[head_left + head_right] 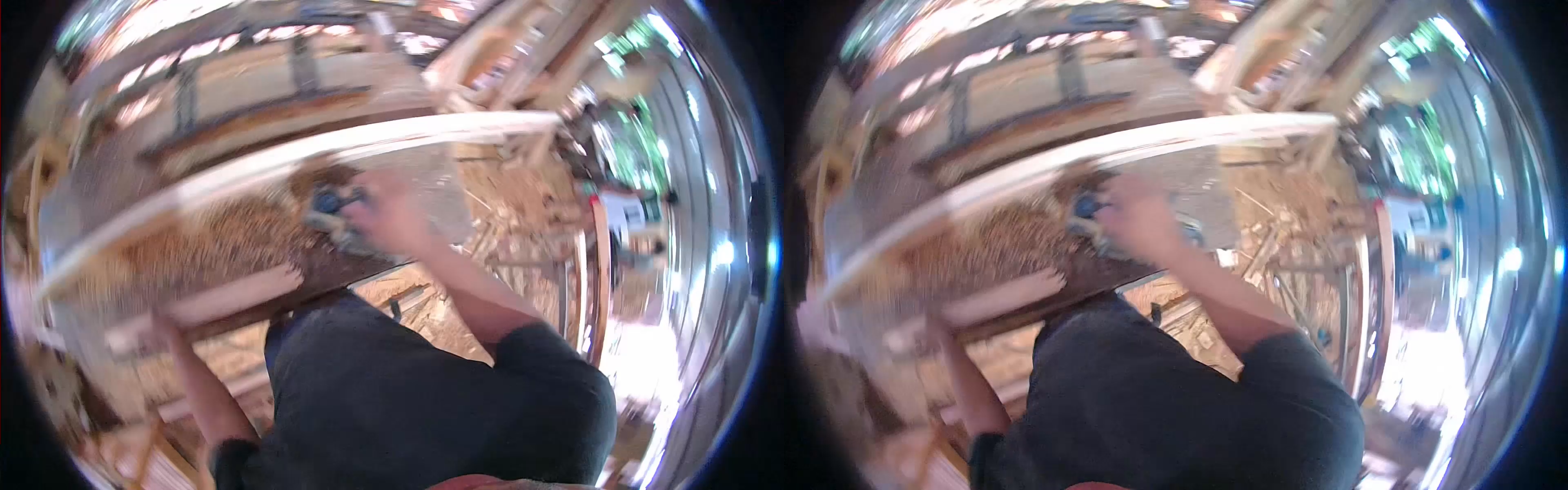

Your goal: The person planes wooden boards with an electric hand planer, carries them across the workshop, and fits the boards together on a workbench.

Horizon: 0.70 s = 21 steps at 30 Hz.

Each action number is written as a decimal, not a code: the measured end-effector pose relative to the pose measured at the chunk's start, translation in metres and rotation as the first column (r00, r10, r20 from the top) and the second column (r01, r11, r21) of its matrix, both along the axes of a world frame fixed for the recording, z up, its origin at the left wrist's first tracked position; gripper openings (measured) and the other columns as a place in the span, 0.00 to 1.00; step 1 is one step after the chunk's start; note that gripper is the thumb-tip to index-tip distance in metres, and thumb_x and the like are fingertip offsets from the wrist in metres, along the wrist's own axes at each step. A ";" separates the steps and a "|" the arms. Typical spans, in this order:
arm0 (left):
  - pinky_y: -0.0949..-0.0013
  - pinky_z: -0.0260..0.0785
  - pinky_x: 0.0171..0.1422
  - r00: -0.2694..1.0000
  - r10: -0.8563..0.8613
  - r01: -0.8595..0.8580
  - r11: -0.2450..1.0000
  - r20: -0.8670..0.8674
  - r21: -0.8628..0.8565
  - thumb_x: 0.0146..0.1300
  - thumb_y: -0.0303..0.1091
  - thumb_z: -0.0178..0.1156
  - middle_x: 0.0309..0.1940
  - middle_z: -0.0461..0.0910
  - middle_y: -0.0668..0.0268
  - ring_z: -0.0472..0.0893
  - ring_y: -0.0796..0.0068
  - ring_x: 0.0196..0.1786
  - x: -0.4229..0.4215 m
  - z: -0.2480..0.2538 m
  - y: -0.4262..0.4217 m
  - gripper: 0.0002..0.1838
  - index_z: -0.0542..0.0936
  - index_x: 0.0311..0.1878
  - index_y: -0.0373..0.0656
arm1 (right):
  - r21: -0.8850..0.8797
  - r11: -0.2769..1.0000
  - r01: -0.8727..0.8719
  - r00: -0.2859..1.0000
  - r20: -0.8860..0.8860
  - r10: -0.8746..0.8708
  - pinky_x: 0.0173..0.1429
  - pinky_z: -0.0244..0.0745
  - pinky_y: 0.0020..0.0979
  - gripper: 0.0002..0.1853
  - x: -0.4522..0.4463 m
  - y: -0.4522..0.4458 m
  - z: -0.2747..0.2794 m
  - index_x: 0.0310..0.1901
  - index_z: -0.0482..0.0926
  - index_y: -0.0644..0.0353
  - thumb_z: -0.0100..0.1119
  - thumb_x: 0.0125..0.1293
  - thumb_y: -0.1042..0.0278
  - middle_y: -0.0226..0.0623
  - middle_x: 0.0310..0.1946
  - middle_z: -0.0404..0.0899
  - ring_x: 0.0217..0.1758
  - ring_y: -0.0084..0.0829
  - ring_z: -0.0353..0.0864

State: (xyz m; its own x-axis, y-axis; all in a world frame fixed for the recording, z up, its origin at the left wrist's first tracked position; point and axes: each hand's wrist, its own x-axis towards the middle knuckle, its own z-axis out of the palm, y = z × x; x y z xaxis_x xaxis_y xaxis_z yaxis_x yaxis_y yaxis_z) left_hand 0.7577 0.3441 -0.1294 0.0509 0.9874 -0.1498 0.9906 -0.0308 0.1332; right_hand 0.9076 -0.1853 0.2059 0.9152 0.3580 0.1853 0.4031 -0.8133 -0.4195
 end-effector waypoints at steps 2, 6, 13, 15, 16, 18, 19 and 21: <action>0.46 0.64 0.76 0.999 -0.040 0.040 0.999 -0.001 0.021 0.62 0.65 0.67 0.75 0.62 0.40 0.71 0.44 0.71 -0.004 -0.011 0.002 0.58 0.55 0.80 0.33 | -0.363 0.925 0.113 0.983 -0.095 -0.157 0.64 0.77 0.46 0.31 0.008 -0.068 -0.031 0.57 0.83 0.62 0.67 0.69 0.40 0.52 0.53 0.82 0.56 0.50 0.83; 0.49 0.59 0.80 0.997 -0.023 0.016 0.995 0.076 0.094 0.61 0.66 0.66 0.79 0.56 0.39 0.66 0.42 0.77 -0.015 -0.018 0.011 0.61 0.50 0.83 0.34 | 0.077 0.975 0.209 0.608 -0.791 -0.068 0.46 0.78 0.37 0.36 0.023 -0.107 -0.068 0.50 0.85 0.66 0.54 0.75 0.32 0.42 0.32 0.84 0.38 0.35 0.84; 0.49 0.69 0.74 0.920 0.184 -0.177 0.983 0.347 -0.051 0.55 0.65 0.69 0.74 0.65 0.41 0.74 0.42 0.72 0.012 0.059 -0.026 0.63 0.47 0.85 0.43 | 0.066 0.965 0.253 0.502 -0.862 -0.073 0.26 0.65 0.28 0.33 0.010 -0.063 -0.040 0.41 0.82 0.63 0.55 0.75 0.32 0.27 0.18 0.71 0.19 0.22 0.68; 0.50 0.67 0.76 0.921 0.158 -0.162 0.987 0.357 -0.018 0.56 0.65 0.68 0.74 0.63 0.38 0.73 0.40 0.72 -0.001 0.048 -0.030 0.64 0.47 0.85 0.41 | 0.047 0.985 0.168 0.582 -0.811 -0.060 0.25 0.63 0.27 0.33 -0.013 -0.050 -0.019 0.42 0.82 0.63 0.57 0.74 0.32 0.27 0.18 0.72 0.19 0.21 0.68; 0.50 0.66 0.77 0.923 0.164 -0.155 0.987 0.347 -0.054 0.56 0.63 0.68 0.75 0.62 0.35 0.71 0.38 0.74 0.004 0.063 -0.033 0.63 0.46 0.84 0.37 | -0.004 0.990 0.138 0.563 -0.823 -0.082 0.26 0.63 0.26 0.33 -0.015 -0.048 -0.008 0.42 0.81 0.63 0.60 0.71 0.31 0.25 0.20 0.73 0.21 0.18 0.69; 0.49 0.64 0.78 0.934 0.153 -0.144 0.988 0.324 -0.050 0.57 0.62 0.67 0.75 0.60 0.32 0.69 0.35 0.75 0.003 0.062 -0.028 0.63 0.46 0.84 0.34 | 0.088 0.994 0.071 0.568 -0.822 0.032 0.27 0.64 0.25 0.35 -0.029 -0.051 0.002 0.42 0.81 0.63 0.63 0.68 0.29 0.24 0.21 0.73 0.22 0.18 0.70; 0.49 0.64 0.78 0.943 0.137 -0.139 0.990 0.304 -0.015 0.57 0.62 0.67 0.75 0.61 0.32 0.69 0.35 0.74 0.004 0.051 -0.021 0.63 0.46 0.84 0.34 | 0.133 0.990 0.039 0.570 -0.817 0.088 0.28 0.64 0.25 0.36 -0.033 -0.051 0.005 0.42 0.81 0.64 0.64 0.67 0.29 0.24 0.21 0.73 0.23 0.17 0.71; 0.48 0.65 0.77 0.944 0.124 -0.131 0.991 0.306 0.003 0.57 0.63 0.66 0.75 0.61 0.32 0.69 0.34 0.74 0.000 0.042 -0.020 0.63 0.45 0.84 0.34 | 0.118 0.992 -0.054 0.556 -0.821 0.128 0.29 0.66 0.25 0.36 -0.036 -0.045 0.009 0.42 0.81 0.66 0.68 0.64 0.30 0.23 0.22 0.73 0.25 0.17 0.72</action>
State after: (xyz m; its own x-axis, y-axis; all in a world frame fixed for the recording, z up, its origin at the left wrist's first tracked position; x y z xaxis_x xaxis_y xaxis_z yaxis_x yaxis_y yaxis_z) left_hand 0.7579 0.3241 -0.0874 -0.0360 0.9917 -0.1237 0.8987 0.0862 0.4300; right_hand 0.8719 -0.2306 0.2144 0.6430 0.4681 -0.6061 -0.0800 -0.7461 -0.6610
